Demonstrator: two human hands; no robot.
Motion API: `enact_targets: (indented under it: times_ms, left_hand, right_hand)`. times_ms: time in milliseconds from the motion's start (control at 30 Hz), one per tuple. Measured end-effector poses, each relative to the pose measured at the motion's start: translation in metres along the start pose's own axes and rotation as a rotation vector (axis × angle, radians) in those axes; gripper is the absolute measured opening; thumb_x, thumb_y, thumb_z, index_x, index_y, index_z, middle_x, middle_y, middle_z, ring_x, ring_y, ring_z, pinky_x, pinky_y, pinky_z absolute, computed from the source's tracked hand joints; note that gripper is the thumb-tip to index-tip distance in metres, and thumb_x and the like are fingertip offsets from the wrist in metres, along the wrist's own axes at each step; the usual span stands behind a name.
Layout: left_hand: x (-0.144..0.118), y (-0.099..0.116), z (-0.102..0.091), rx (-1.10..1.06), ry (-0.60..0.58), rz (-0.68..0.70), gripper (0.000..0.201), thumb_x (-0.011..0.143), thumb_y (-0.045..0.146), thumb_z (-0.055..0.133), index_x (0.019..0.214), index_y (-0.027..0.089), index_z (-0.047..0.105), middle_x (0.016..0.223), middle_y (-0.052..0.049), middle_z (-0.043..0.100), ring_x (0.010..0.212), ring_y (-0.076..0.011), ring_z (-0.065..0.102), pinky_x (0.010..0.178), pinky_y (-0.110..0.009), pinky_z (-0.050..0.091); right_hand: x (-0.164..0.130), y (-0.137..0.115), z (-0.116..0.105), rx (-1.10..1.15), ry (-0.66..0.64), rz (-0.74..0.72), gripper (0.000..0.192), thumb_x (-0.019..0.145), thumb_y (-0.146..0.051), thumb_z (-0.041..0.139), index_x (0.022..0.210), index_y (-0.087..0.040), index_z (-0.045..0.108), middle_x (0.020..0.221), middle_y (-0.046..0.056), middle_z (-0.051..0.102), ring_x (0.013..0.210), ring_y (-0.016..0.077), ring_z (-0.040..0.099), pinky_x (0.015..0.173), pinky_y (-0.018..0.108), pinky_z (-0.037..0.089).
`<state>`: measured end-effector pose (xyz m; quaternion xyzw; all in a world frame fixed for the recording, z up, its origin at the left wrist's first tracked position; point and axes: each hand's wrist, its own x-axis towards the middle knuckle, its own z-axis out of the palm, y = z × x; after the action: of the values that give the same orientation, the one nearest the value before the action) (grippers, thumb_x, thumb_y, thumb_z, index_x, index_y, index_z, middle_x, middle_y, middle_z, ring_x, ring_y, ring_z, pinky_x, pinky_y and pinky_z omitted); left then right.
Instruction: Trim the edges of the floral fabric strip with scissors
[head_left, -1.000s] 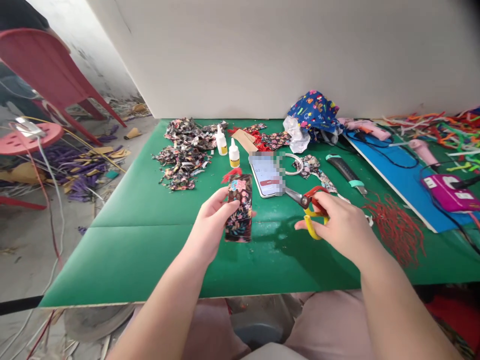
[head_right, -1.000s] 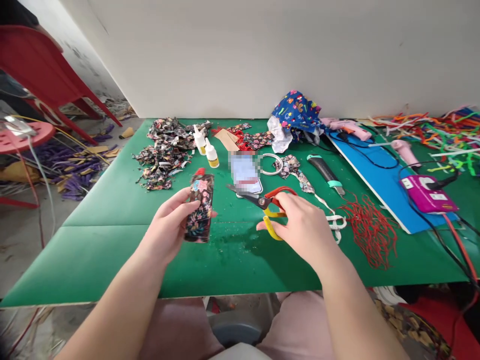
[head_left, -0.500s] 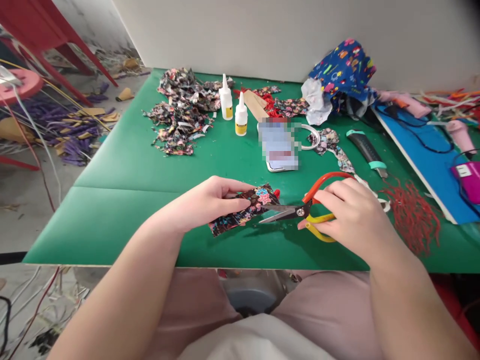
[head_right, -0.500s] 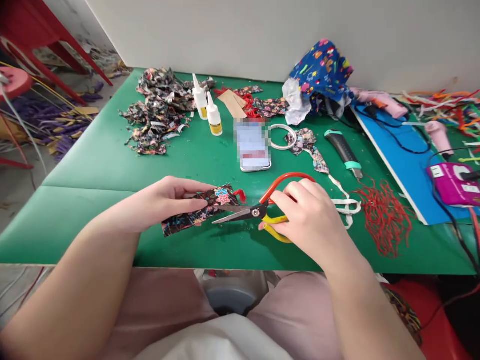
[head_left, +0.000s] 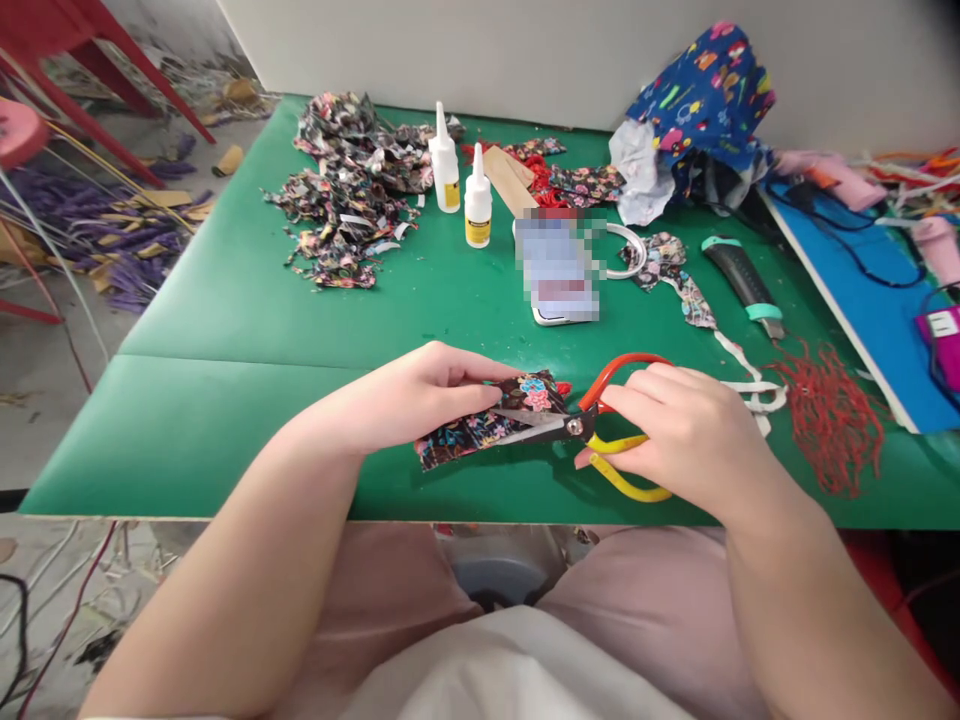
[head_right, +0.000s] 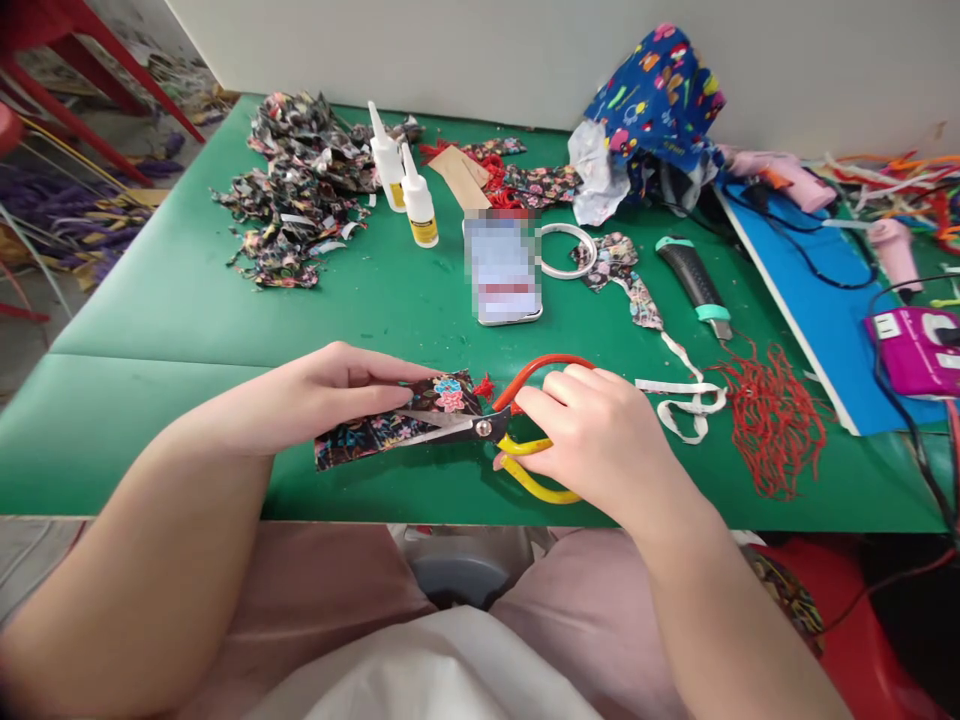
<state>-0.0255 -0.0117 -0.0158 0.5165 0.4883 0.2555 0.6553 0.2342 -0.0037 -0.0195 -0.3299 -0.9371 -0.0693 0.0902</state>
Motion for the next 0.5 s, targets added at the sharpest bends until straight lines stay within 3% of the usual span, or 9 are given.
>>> enact_targets:
  times_ms: [200, 400, 500]
  left_hand:
    - [0.0008, -0.0001, -0.0010, -0.092, 0.087, -0.041, 0.033, 0.058, 0.006, 0.069, 0.087, 0.021, 0.076, 0.082, -0.002, 0.074, 0.078, -0.0250, 0.068, 0.065, -0.028, 0.056]
    - [0.0005, 0.0013, -0.0025, 0.145, -0.055, 0.080, 0.029, 0.074, 0.020, 0.058, 0.098, 0.026, 0.073, 0.091, 0.001, 0.073, 0.082, -0.0212, 0.068, 0.070, -0.026, 0.053]
    - [0.0000, 0.0030, -0.0029, 0.123, -0.057, 0.076, 0.028, 0.071, 0.018, 0.061, 0.094, 0.026, 0.074, 0.089, 0.001, 0.073, 0.082, -0.0208, 0.068, 0.070, -0.025, 0.053]
  right_hand:
    - [-0.0004, -0.0033, -0.0011, -0.027, 0.003, -0.013, 0.026, 0.073, -0.043, 0.063, 0.077, -0.018, 0.061, 0.064, 0.002, 0.054, 0.063, 0.0157, 0.046, 0.060, 0.029, 0.033]
    - [0.0003, -0.0054, -0.0013, -0.026, 0.006, -0.035, 0.026, 0.073, -0.043, 0.064, 0.074, -0.018, 0.060, 0.063, 0.001, 0.053, 0.062, 0.0152, 0.046, 0.060, 0.029, 0.032]
    - [0.0006, -0.0069, -0.0017, -0.021, 0.001, -0.047, 0.026, 0.073, -0.044, 0.064, 0.072, -0.018, 0.059, 0.062, 0.000, 0.052, 0.061, 0.0147, 0.045, 0.059, 0.029, 0.031]
